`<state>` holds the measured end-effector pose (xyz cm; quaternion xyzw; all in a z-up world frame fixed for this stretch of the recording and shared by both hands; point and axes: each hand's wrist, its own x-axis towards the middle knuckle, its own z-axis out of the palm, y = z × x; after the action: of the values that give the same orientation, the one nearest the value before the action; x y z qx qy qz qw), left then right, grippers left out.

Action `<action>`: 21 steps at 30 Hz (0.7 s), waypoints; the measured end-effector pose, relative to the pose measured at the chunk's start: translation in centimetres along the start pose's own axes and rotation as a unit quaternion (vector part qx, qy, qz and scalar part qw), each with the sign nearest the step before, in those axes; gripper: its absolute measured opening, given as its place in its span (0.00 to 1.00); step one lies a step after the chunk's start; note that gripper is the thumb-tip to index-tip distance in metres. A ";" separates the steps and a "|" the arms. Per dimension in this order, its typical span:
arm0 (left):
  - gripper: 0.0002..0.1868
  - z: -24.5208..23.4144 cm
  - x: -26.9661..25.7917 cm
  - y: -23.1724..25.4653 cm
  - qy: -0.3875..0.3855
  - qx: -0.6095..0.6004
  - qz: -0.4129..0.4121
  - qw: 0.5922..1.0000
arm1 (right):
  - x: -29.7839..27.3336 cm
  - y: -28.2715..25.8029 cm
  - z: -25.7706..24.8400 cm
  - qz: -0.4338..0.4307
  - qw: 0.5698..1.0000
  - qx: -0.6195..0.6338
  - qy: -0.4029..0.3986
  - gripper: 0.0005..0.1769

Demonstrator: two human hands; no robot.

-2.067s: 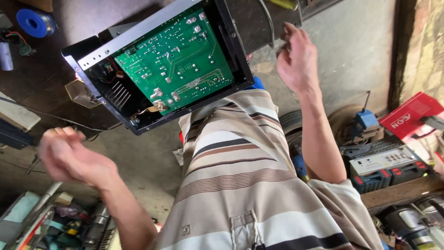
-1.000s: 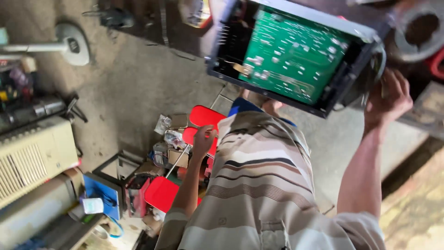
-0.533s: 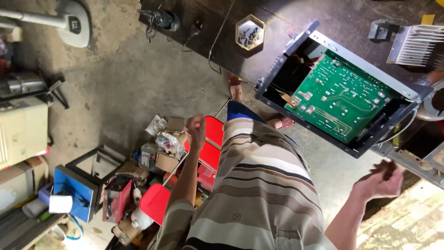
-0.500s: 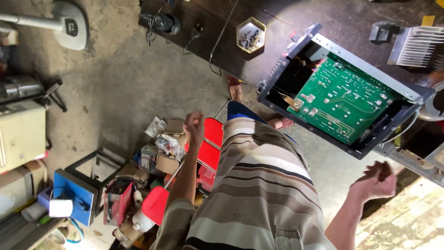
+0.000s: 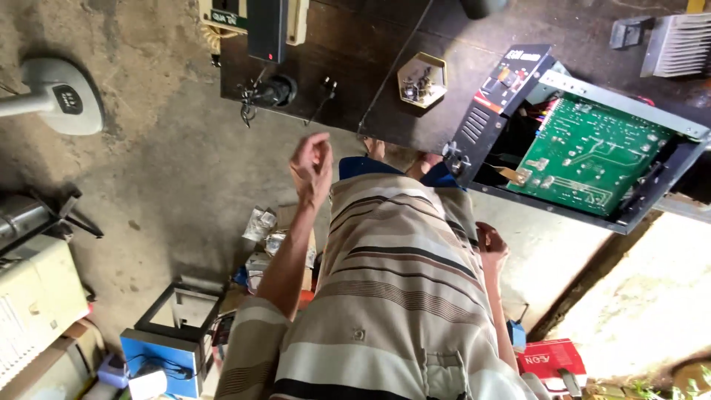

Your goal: The person uses a power drill to remove screws from a circuit board inside an electronic device. They then use a screwdriver to disconnect wires and remove the board. Finally, they use a multimeter to test a power cord and plug.

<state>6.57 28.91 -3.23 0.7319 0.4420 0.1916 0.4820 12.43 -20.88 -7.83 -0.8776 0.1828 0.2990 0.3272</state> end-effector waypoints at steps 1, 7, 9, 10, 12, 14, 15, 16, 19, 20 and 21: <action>0.07 -0.2 -0.4 0.0 -0.017 0.011 -0.026 0.999 | -1.5 -2.4 0.0 0.028 0.999 -0.009 -0.022 0.13; 0.08 -1.4 -2.6 0.6 -0.094 0.005 -0.091 0.991 | -3.5 -9.6 1.5 0.135 0.988 -0.064 -0.044 0.39; 0.08 -1.8 -3.0 -0.6 -0.092 0.011 -0.104 0.990 | -2.0 -2.0 1.5 0.144 0.986 -0.061 -0.050 0.43; 0.08 -2.0 -3.1 -2.1 -0.085 0.010 -0.102 0.991 | 0.2 3.6 1.9 0.130 0.984 -0.091 -0.074 0.36; 0.08 -3.1 -3.0 -2.7 -0.071 0.010 -0.101 0.992 | 4.7 6.3 4.8 0.111 0.981 -0.122 -0.102 0.29; 0.08 -4.7 -2.7 -1.0 -0.034 0.033 -0.139 0.989 | 5.4 3.9 5.0 0.094 0.971 -0.167 -0.141 0.26; 0.08 -5.6 -2.6 -0.8 -0.029 0.036 -0.142 0.989 | 5.3 3.1 5.3 0.092 0.970 -0.169 -0.146 0.26; 0.09 -6.4 -2.5 -0.8 -0.018 0.040 -0.153 0.987 | 5.2 2.4 5.6 0.063 0.973 -0.160 -0.153 0.23; 0.09 -8.1 -3.0 0.5 0.021 0.036 -0.190 0.981 | 3.8 -2.9 5.6 0.025 0.973 -0.145 -0.178 0.18; 0.09 -8.6 -3.0 1.1 0.051 0.026 -0.209 0.976 | 3.5 -5.3 5.7 0.010 0.972 -0.136 -0.193 0.16; 0.09 -8.9 -4.1 -2.4 0.048 0.027 -0.210 0.976 | 3.4 -5.8 5.7 0.014 0.972 -0.136 -0.193 0.16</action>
<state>-3.07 30.60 -0.61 0.6251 0.6135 0.1087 0.4701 15.66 -13.27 -10.78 -0.8369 0.0862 0.4892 0.2297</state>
